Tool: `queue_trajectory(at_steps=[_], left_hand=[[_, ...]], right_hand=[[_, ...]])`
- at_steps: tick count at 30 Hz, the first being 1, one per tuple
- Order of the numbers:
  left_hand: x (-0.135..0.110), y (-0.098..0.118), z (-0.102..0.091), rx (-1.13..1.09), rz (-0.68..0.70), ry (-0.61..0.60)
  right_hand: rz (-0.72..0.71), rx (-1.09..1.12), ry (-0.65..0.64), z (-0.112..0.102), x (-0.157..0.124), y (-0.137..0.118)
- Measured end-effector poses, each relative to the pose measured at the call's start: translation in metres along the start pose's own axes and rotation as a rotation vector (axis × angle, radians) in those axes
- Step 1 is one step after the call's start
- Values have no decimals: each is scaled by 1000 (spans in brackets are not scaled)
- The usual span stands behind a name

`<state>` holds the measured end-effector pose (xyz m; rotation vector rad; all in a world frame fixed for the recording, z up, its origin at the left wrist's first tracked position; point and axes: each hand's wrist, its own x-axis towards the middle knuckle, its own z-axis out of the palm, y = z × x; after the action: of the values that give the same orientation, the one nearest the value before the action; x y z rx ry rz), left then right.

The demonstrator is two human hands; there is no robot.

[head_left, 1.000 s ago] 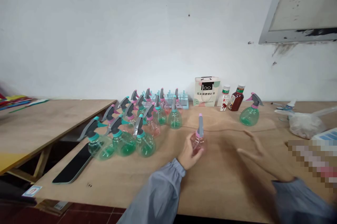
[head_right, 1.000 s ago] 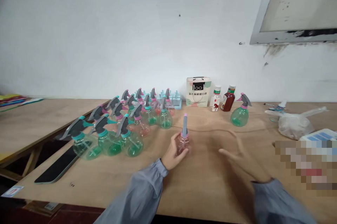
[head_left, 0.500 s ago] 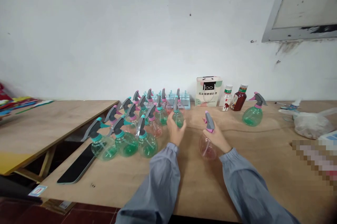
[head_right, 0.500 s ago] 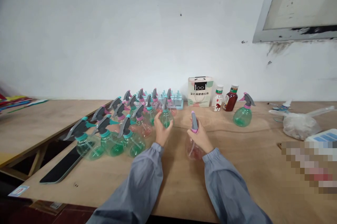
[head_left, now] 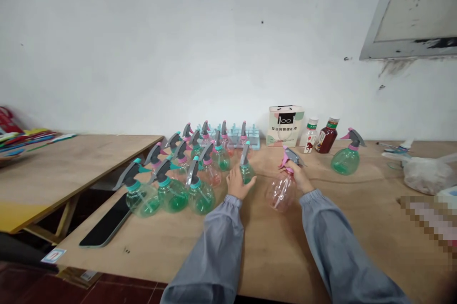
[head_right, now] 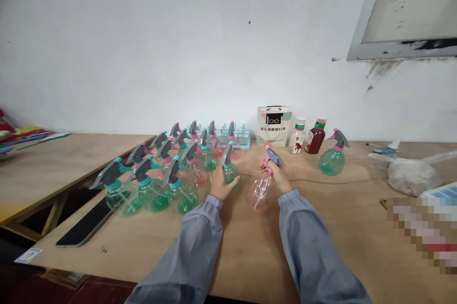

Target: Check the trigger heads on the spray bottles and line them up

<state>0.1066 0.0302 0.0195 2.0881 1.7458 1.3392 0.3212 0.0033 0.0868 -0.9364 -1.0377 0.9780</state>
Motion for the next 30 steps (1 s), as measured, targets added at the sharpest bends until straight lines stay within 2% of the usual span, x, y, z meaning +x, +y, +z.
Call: queue_trajectory(at_steps=[4, 8, 14, 23, 30], left_hand=[[-13, -8, -7, -14, 65, -4], [-15, -11, -10, -72, 118, 8], [-15, -13, -6, -137, 188, 50], [-16, -13, -3, -136, 199, 54], [-15, -15, -2, -123, 214, 41]], right_hand=[[24, 14, 13, -1, 0, 2], [29, 37, -6, 3, -2, 2], [0, -71, 57, 9, 3, 8], [71, -105, -135, 18, -11, -8], [73, -51, -168, 20, -11, -13]])
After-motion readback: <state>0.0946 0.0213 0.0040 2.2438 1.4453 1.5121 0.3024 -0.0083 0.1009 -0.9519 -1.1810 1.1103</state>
